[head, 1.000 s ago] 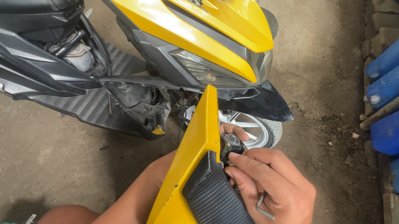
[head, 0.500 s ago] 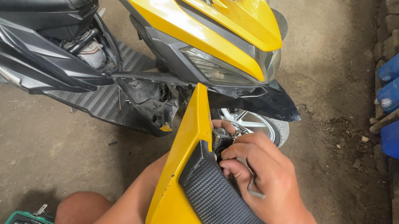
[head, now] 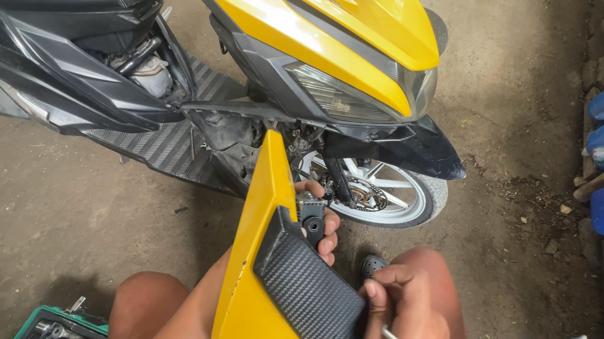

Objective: The person works on a yellow motorcycle fairing panel by hand, using a hex key to loosen and remove screws from a small black component before positioning the panel back onto the front of the motorcycle.

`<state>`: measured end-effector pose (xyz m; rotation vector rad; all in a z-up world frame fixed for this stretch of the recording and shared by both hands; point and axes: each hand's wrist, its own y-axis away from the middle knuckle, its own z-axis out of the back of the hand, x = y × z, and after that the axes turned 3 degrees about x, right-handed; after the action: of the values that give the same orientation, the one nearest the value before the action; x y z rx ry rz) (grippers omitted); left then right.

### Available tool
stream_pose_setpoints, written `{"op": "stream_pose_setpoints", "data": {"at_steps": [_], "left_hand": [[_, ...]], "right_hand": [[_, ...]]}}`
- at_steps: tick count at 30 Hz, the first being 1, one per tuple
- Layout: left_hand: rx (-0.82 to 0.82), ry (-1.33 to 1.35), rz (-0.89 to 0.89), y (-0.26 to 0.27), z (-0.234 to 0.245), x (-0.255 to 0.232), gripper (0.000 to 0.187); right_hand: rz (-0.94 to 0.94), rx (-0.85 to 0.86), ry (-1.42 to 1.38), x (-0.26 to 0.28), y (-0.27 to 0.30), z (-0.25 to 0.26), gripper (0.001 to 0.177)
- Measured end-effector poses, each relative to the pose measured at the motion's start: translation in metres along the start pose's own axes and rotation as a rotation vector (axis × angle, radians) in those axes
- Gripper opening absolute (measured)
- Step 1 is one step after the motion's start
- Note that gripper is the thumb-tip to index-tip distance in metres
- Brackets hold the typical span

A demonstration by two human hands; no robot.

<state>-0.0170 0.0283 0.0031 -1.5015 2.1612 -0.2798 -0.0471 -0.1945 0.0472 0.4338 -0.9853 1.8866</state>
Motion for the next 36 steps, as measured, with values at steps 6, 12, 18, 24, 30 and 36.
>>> {"op": "stream_pose_setpoints", "data": {"at_steps": [6,12,18,24,30,36], "left_hand": [[-0.030,-0.095,-0.089,-0.002,-0.031,-0.003,0.044],[-0.454,-0.631,-0.248,0.008,-0.066,-0.015,0.049],[-0.465,-0.826,0.037,0.024,-0.074,-0.048,0.053],[-0.440,-1.208,0.232,0.033,-0.084,-0.010,0.070],[-0.462,-1.091,0.502,0.035,-0.087,0.021,0.041],[-0.509,-1.286,0.797,0.044,-0.093,0.031,0.038]], "right_hand": [[0.362,-0.062,0.055,0.008,-0.021,0.013,0.020],[0.443,0.272,-0.057,-0.006,-0.076,0.067,0.017],[0.758,0.382,-0.020,-0.034,-0.082,0.083,0.021],[0.678,0.602,-0.004,-0.060,-0.063,0.074,0.025],[0.760,0.707,-0.023,-0.066,-0.051,0.068,0.028],[0.766,0.726,-0.015,-0.067,-0.043,0.070,0.029]]}}
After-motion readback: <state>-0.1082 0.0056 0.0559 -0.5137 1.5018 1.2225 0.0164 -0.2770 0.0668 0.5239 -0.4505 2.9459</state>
